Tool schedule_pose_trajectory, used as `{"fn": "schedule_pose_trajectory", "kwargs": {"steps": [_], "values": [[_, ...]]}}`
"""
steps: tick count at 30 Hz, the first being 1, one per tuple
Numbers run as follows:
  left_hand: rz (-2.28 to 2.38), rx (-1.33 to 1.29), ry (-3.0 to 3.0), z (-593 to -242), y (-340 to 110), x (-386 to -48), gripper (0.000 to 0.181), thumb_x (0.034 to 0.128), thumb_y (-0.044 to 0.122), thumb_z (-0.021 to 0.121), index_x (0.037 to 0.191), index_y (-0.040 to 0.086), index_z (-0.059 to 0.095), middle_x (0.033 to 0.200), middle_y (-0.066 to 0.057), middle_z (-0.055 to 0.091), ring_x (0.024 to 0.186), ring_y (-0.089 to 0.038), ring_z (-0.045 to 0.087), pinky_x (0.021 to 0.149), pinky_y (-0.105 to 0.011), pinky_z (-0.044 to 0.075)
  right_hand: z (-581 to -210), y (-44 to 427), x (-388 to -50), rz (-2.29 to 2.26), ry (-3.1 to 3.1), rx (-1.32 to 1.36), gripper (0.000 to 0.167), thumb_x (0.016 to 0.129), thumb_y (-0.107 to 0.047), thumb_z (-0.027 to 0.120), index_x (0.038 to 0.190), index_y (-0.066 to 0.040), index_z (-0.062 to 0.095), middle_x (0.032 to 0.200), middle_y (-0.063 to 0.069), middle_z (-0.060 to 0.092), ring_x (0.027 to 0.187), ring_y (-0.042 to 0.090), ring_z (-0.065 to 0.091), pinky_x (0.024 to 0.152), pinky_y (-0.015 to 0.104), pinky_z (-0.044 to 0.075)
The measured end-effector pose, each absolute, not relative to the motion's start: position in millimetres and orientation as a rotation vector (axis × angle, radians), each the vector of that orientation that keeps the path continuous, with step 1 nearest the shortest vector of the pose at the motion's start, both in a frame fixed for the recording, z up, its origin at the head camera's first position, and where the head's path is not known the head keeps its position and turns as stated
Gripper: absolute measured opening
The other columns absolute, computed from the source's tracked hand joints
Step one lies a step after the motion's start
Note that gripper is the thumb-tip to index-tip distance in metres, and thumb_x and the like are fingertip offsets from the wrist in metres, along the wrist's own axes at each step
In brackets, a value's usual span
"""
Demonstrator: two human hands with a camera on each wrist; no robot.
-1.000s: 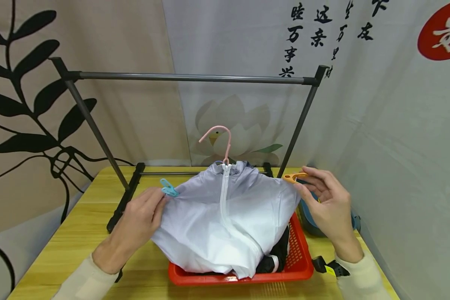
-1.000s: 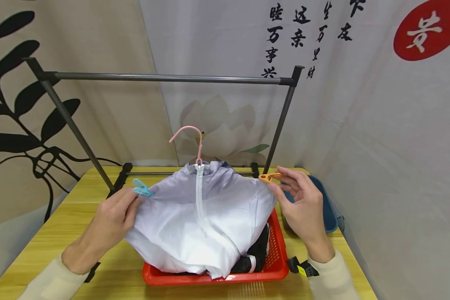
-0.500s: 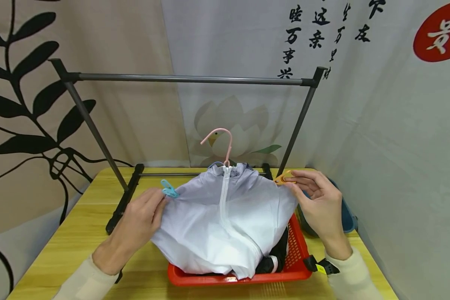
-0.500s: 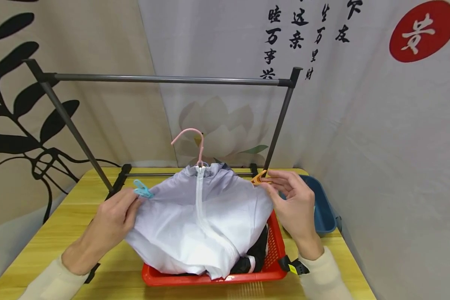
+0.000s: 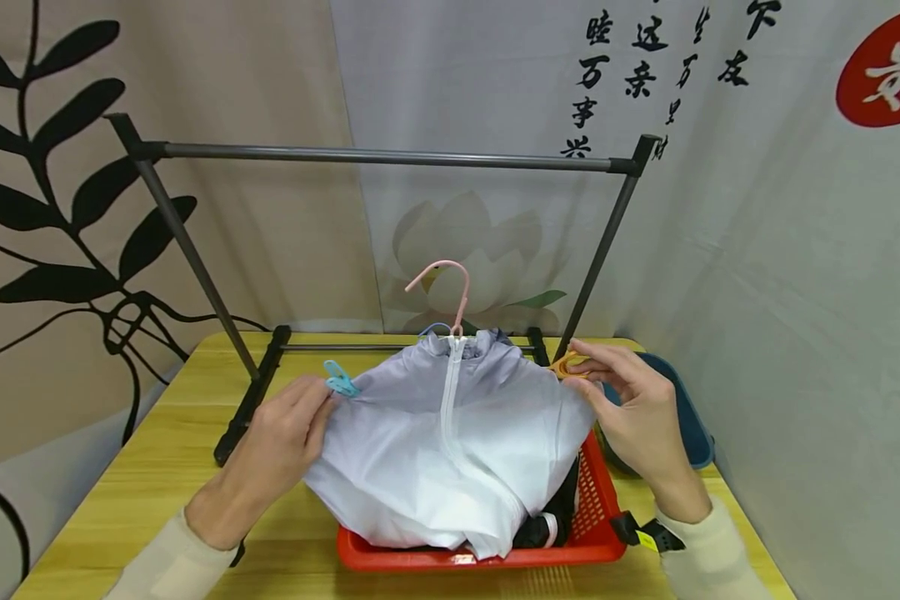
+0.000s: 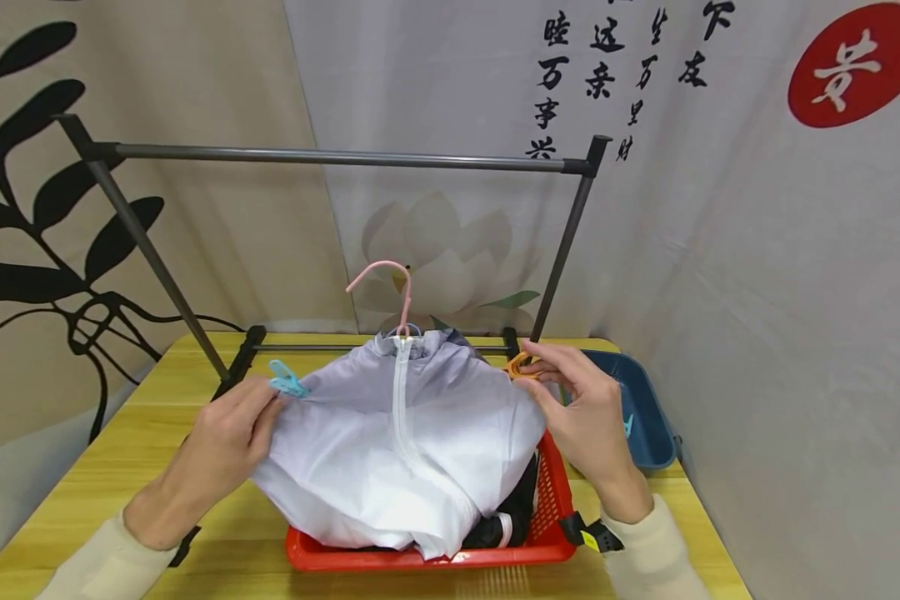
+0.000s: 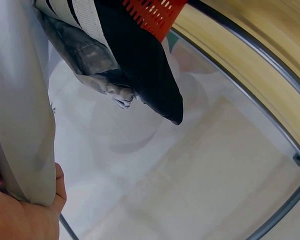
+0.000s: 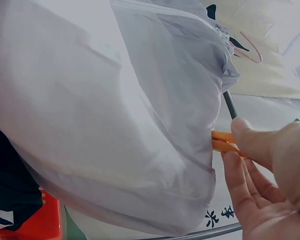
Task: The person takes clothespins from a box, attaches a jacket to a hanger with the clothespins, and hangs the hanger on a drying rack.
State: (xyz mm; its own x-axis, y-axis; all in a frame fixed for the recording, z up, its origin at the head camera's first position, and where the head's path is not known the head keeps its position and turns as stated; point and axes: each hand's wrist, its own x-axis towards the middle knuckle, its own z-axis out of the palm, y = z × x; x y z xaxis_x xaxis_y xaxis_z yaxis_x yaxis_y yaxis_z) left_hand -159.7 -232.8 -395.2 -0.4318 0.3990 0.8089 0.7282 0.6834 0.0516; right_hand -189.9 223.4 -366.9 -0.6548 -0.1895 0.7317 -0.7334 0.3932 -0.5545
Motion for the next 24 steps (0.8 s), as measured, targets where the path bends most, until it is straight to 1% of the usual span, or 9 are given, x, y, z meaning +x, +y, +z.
{"fn": "schedule_pose_trajectory", "kwargs": {"steps": [5, 10, 13, 17, 19, 24], "values": [[-0.515, -0.859, -2.083, -396.3, -234.2, -158.7, 0.043, 0.1268, 0.028, 0.045, 0.109, 0.000, 0.072, 0.097, -0.009, 0.072, 0.084, -0.016, 0.067, 0.073, -0.026, 0.062, -366.4, 220.7, -190.8, 1.251, -2.060, 0.743, 0.060, 0.088, 0.025, 0.087, 0.143, 0.001, 0.079, 0.130, 0.022, 0.078, 0.110, 0.008, 0.077, 0.102, 0.015, 0.064], [-0.519, -0.858, -2.087, -396.9, -235.3, -158.6, 0.039, 0.1264, 0.024, 0.048, 0.109, 0.000, 0.072, 0.098, -0.010, 0.073, 0.086, -0.017, 0.069, 0.073, -0.028, 0.064, -365.4, 218.0, -191.6, 1.257, -2.006, 0.682, 0.054, 0.088, 0.024, 0.086, 0.138, 0.004, 0.078, 0.129, 0.023, 0.077, 0.114, 0.010, 0.076, 0.102, 0.015, 0.063], [-0.518, -0.858, -2.086, -396.7, -235.2, -158.9, 0.040, 0.1266, 0.025, 0.047, 0.109, 0.000, 0.073, 0.098, -0.010, 0.073, 0.086, -0.017, 0.070, 0.073, -0.029, 0.064, -364.9, 217.4, -190.5, 1.263, -1.987, 0.657, 0.049, 0.089, 0.024, 0.086, 0.135, 0.007, 0.077, 0.127, 0.025, 0.076, 0.111, 0.010, 0.077, 0.102, 0.014, 0.063], [-0.516, -0.858, -2.083, -396.5, -234.7, -159.0, 0.044, 0.1270, 0.028, 0.045, 0.109, 0.000, 0.072, 0.098, -0.010, 0.073, 0.085, -0.017, 0.069, 0.072, -0.029, 0.064, -365.7, 217.8, -189.5, 1.267, -1.978, 0.641, 0.043, 0.089, 0.023, 0.086, 0.129, 0.010, 0.076, 0.122, 0.025, 0.076, 0.106, 0.006, 0.078, 0.100, 0.014, 0.064], [-0.512, -0.856, -2.081, -396.4, -234.3, -159.1, 0.046, 0.1273, 0.030, 0.043, 0.109, 0.000, 0.072, 0.098, -0.010, 0.073, 0.085, -0.017, 0.069, 0.072, -0.029, 0.064, -365.8, 218.0, -189.3, 1.270, -1.968, 0.639, 0.040, 0.089, 0.023, 0.086, 0.126, 0.011, 0.077, 0.120, 0.025, 0.077, 0.105, 0.004, 0.078, 0.099, 0.014, 0.064], [-0.502, -0.852, -2.078, -396.1, -233.6, -158.4, 0.048, 0.1275, 0.031, 0.041, 0.110, -0.001, 0.073, 0.100, -0.012, 0.075, 0.087, -0.019, 0.072, 0.073, -0.032, 0.066, -364.6, 217.7, -189.2, 1.288, -1.908, 0.641, 0.036, 0.086, 0.025, 0.087, 0.118, 0.010, 0.080, 0.113, 0.027, 0.078, 0.101, 0.004, 0.079, 0.097, 0.015, 0.065]]}}
